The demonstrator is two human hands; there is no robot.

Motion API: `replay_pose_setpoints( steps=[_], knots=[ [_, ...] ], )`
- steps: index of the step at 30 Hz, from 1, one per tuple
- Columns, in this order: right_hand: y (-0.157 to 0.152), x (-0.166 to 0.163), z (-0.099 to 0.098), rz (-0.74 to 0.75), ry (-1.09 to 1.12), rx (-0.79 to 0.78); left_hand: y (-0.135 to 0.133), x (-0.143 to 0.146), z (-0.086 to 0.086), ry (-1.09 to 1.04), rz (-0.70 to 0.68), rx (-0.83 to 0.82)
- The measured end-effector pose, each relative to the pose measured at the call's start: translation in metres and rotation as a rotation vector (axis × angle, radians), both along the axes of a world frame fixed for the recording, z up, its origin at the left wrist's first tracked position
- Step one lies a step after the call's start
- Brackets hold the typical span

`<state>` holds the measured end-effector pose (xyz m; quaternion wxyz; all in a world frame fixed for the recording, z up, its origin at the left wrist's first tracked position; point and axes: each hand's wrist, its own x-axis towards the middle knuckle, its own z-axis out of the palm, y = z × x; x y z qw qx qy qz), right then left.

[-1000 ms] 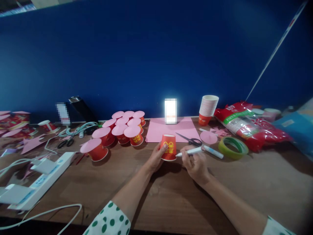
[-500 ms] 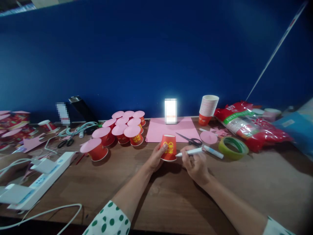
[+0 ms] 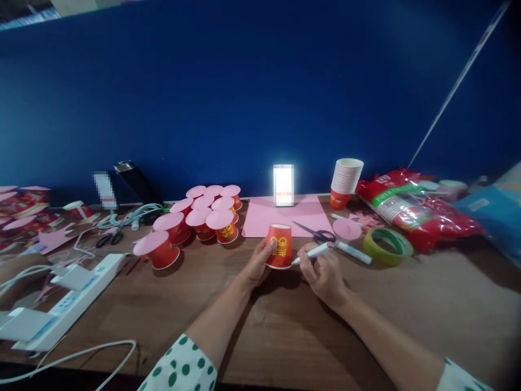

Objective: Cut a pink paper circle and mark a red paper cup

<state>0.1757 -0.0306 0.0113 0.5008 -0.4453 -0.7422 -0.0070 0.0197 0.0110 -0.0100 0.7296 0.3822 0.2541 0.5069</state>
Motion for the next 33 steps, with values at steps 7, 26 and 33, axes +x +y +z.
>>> replay_pose_setpoints(
  steps=[7,26,33],
  knots=[
    [-0.001,0.001,-0.001,0.012,0.042,0.045,0.0,0.002,0.002,-0.004,0.02,0.007],
    [0.0,-0.001,-0.004,0.04,-0.061,0.069,0.003,0.001,-0.006,0.086,0.031,0.051],
    [-0.001,-0.002,-0.001,0.013,-0.062,0.074,0.004,0.002,-0.007,0.069,0.029,0.042]
  ],
)
